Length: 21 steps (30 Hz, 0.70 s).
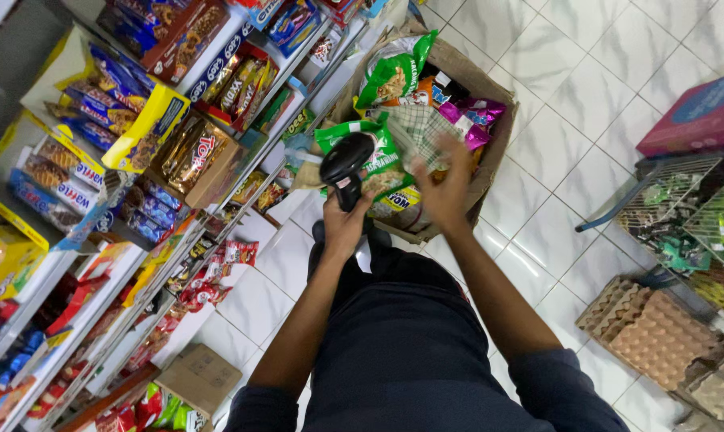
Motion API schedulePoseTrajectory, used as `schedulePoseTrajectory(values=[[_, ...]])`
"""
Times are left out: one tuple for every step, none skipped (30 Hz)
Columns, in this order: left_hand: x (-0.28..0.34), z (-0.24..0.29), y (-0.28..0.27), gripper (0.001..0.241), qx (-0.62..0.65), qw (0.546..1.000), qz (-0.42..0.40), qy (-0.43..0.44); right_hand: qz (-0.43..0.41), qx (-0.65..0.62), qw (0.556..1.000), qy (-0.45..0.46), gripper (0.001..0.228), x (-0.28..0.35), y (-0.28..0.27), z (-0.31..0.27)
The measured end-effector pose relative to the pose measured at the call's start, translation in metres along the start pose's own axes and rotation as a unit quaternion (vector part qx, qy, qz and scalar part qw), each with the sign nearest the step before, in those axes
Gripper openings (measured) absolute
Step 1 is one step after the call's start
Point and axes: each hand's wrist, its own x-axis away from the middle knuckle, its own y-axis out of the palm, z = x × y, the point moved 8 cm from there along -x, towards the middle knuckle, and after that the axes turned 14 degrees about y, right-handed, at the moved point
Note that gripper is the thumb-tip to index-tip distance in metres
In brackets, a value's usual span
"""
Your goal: The person takes various snack bags out of a cardboard box, wipes them with a cloth sprayed from a bottle, and scans their barcodes using a handheld scanner.
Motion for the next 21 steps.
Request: schedulePoseTrajectory(values=[[0.0,0.007,0.001,0.039,-0.048,0.998,-0.004,0.05,-0.042,-0.002,0.999,0.029,0.049,0.01,0.015,-0.001],[0.001,0.015,0.005,0.04,-0.096,0.99,-0.009,0.099,-0.101,-0.021,0.995,0.015,0.055,0.025,0.026,-0.009],[0.002,0.025,0.006,0.04,-0.146,0.978,-0.016,0.149,-0.158,-0.043,0.987,0.001,0.061,0.039,0.038,-0.017],[0.004,0.028,0.005,0.041,-0.162,0.976,-0.023,0.141,-0.179,-0.053,0.982,-0.008,0.06,0.047,0.051,-0.024],[0.007,0.031,0.011,0.043,-0.172,0.976,-0.031,0.133,-0.195,-0.058,0.979,-0.017,0.059,0.05,0.059,-0.026],[0.009,0.035,0.018,0.044,-0.181,0.975,-0.04,0.125,-0.212,-0.063,0.975,-0.026,0.058,0.051,0.063,-0.025],[0.011,0.046,0.023,0.051,-0.203,0.966,-0.054,0.153,-0.204,-0.081,0.976,-0.01,0.054,0.048,0.063,-0.018],[0.013,0.057,0.029,0.058,-0.224,0.956,-0.068,0.179,-0.196,-0.1,0.975,0.005,0.049,0.045,0.064,-0.01],[0.015,0.068,0.031,0.065,-0.247,0.944,-0.081,0.204,-0.19,-0.118,0.974,0.022,0.045,0.044,0.066,0.0],[0.014,0.072,0.03,0.068,-0.226,0.949,-0.095,0.198,-0.191,-0.146,0.967,0.081,0.043,0.041,0.068,0.016],[0.012,0.075,0.028,0.072,-0.203,0.954,-0.108,0.191,-0.19,-0.171,0.957,0.139,0.042,0.036,0.065,0.033],[0.01,0.076,0.027,0.075,-0.18,0.959,-0.121,0.184,-0.189,-0.196,0.942,0.198,0.041,0.033,0.06,0.049],[0.007,0.071,0.018,0.064,-0.135,0.975,-0.087,0.153,-0.175,-0.25,0.933,0.192,0.041,0.03,0.05,0.054],[0.005,0.065,0.01,0.054,-0.089,0.987,-0.054,0.122,-0.16,-0.304,0.921,0.186,0.041,0.027,0.04,0.057],[0.002,0.057,0.002,0.044,-0.042,0.995,-0.02,0.092,-0.145,-0.356,0.906,0.177,0.042,0.022,0.029,0.059],[0.001,0.052,-0.003,0.041,-0.002,0.997,-0.006,0.081,-0.157,-0.377,0.896,0.174,0.041,0.018,0.019,0.059],[-0.002,0.047,-0.011,0.037,0.038,0.997,0.008,0.07,-0.168,-0.399,0.885,0.17,0.041,0.013,0.011,0.056],[-0.004,0.042,-0.015,0.034,0.078,0.995,0.022,0.06,-0.179,-0.42,0.874,0.167,0.041,0.01,0.007,0.053],[-0.004,0.034,-0.015,0.035,0.129,0.991,0.033,0.032,-0.175,-0.409,0.879,0.174,0.036,0.01,0.006,0.053],[-0.005,0.026,-0.015,0.035,0.179,0.983,0.043,0.005,-0.171,-0.397,0.883,0.181,0.032,0.01,0.005,0.052],[-0.005,0.019,-0.015,0.036,0.228,0.972,0.054,-0.022,-0.167,-0.386,0.888,0.188,0.028,0.009,0.006,0.05]])
